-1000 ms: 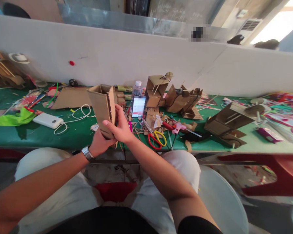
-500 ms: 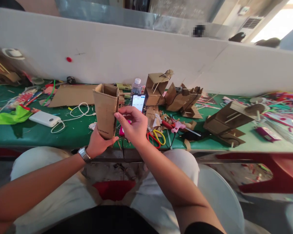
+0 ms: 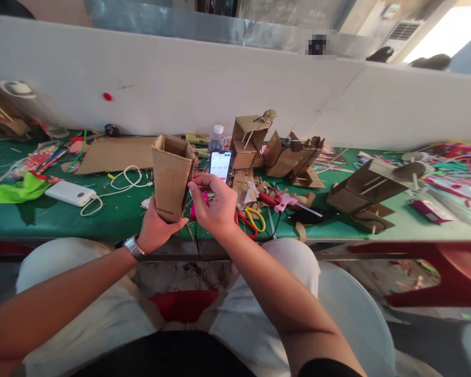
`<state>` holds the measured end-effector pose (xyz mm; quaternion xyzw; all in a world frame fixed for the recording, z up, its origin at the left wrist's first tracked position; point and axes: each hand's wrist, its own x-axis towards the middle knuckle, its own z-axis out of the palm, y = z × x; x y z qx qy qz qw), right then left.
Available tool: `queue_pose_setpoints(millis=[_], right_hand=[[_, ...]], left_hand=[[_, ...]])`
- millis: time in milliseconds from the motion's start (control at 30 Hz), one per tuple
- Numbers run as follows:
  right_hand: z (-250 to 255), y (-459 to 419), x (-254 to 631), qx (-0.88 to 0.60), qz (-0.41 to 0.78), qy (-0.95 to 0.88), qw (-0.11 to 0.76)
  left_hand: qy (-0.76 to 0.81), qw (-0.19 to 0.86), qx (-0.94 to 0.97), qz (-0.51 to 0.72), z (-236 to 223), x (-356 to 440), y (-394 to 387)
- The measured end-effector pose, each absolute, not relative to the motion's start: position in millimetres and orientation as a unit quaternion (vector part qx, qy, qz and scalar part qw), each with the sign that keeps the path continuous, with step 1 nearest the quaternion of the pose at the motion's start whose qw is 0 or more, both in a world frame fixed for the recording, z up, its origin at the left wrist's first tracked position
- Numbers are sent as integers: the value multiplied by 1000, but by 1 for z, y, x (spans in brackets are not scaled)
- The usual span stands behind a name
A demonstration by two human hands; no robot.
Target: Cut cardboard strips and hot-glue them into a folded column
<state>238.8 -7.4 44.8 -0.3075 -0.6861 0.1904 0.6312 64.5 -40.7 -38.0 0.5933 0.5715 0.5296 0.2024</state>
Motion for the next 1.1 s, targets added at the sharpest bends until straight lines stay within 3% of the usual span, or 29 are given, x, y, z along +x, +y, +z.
queue_pose_setpoints(millis=[300,600,800,967,1100], right_hand=[[48,-11,238,-319,181,-697,616],[42,-8,233,-251,348,-664,612],[50,-9,231,-247,324,-677,612],[40,-7,233,-283,226,-716,597],[32,-1,235,-310,249,-687,608]], left_hand=[[566,203,593,535,-40,64,-40],[549,223,601,536,-36,62,-42],[518,305,620,504,-36,63,-47],[475,375,621,497,-37,64,-49],[444,440,599,501,-36,64,-49]])
